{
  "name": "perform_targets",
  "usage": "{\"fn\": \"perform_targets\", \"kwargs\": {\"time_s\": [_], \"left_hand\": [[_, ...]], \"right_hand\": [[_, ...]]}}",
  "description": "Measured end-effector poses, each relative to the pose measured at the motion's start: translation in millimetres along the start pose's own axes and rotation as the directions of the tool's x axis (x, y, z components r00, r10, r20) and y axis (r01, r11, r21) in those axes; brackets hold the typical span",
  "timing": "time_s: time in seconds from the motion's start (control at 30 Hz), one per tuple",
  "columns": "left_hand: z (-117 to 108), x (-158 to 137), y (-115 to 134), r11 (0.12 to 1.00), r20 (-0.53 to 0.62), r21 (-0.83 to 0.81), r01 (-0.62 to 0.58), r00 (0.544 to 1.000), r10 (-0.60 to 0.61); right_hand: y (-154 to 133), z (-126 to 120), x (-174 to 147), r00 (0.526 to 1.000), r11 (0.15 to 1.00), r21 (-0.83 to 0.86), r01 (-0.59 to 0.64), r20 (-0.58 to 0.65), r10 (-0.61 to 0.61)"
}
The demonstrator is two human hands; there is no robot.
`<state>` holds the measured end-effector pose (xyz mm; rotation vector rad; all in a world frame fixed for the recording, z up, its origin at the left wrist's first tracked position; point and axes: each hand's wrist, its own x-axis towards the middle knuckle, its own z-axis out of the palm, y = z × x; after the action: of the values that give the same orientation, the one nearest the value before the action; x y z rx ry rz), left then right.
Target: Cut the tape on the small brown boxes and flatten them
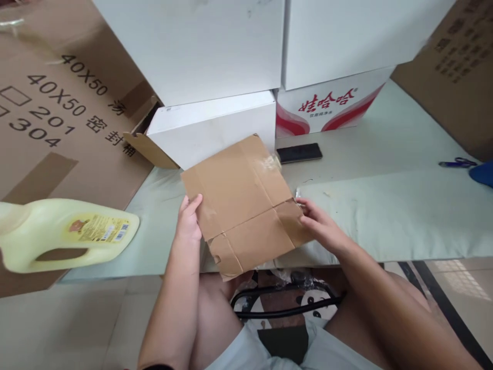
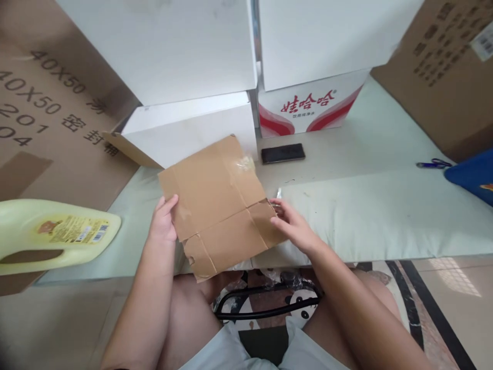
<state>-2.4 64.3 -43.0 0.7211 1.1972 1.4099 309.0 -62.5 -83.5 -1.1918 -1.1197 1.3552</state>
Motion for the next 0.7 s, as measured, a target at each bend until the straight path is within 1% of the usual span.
{"fn": "perform_targets", "kwargs": {"time_s": [0.07, 0.1, 0.17, 0.23, 0.33, 0.37, 0.43, 0.53, 0.63, 0.7], "left_hand": [[6, -3, 2, 1.000, -0.021, -0.013, -0.021, 1.000, 0.020], [10, -5, 3, 0.999, -0.015, -0.021, -0.032, 0.999, 0.032], [20, -15, 6, 0.998, 0.021, -0.046, -0.042, 0.999, 0.043], [30, -27, 6, 0.999, 0.081, -0.051, -0.002, 0.997, 0.006], [43, -47, 2, 0.991, 0.184, 0.057, 0.117, 0.975, -0.126], [48, -53, -1, 0.985, 0.210, 0.097, 0.140, 0.965, -0.158], [60, -61, -7, 0.980, 0.247, 0.122, 0.158, 0.951, -0.184], [84, -67, -17, 0.984, 0.321, 0.077, 0.160, 0.930, -0.177], [115, -68, -29, 0.975, 0.422, 0.084, 0.206, 0.879, -0.222], [138, -68, -39, 0.962, 0.453, 0.130, 0.241, 0.848, -0.274]], "right_hand": [[-1, -2, -3, 0.990, 0.993, 0.103, -0.058, 0.136, 0.044], [-2, -3, -4, 0.984, 0.986, 0.144, -0.082, 0.170, 0.057], [-6, -6, -3, 0.986, 0.972, 0.214, -0.101, 0.154, 0.068], [-12, -12, -2, 0.994, 0.962, 0.262, -0.073, 0.093, 0.050], [-20, -25, -3, 1.000, 0.950, 0.311, -0.012, 0.000, 0.013], [-23, -30, -4, 0.999, 0.946, 0.325, 0.008, -0.035, 0.004], [-27, -40, -7, 0.994, 0.936, 0.348, 0.048, -0.108, -0.010], [-30, -57, -11, 0.974, 0.922, 0.373, 0.101, -0.225, -0.015], [-33, -73, -15, 0.937, 0.919, 0.364, 0.153, -0.348, -0.018], [-37, -82, -18, 0.907, 0.926, 0.322, 0.195, -0.418, -0.045]]}}
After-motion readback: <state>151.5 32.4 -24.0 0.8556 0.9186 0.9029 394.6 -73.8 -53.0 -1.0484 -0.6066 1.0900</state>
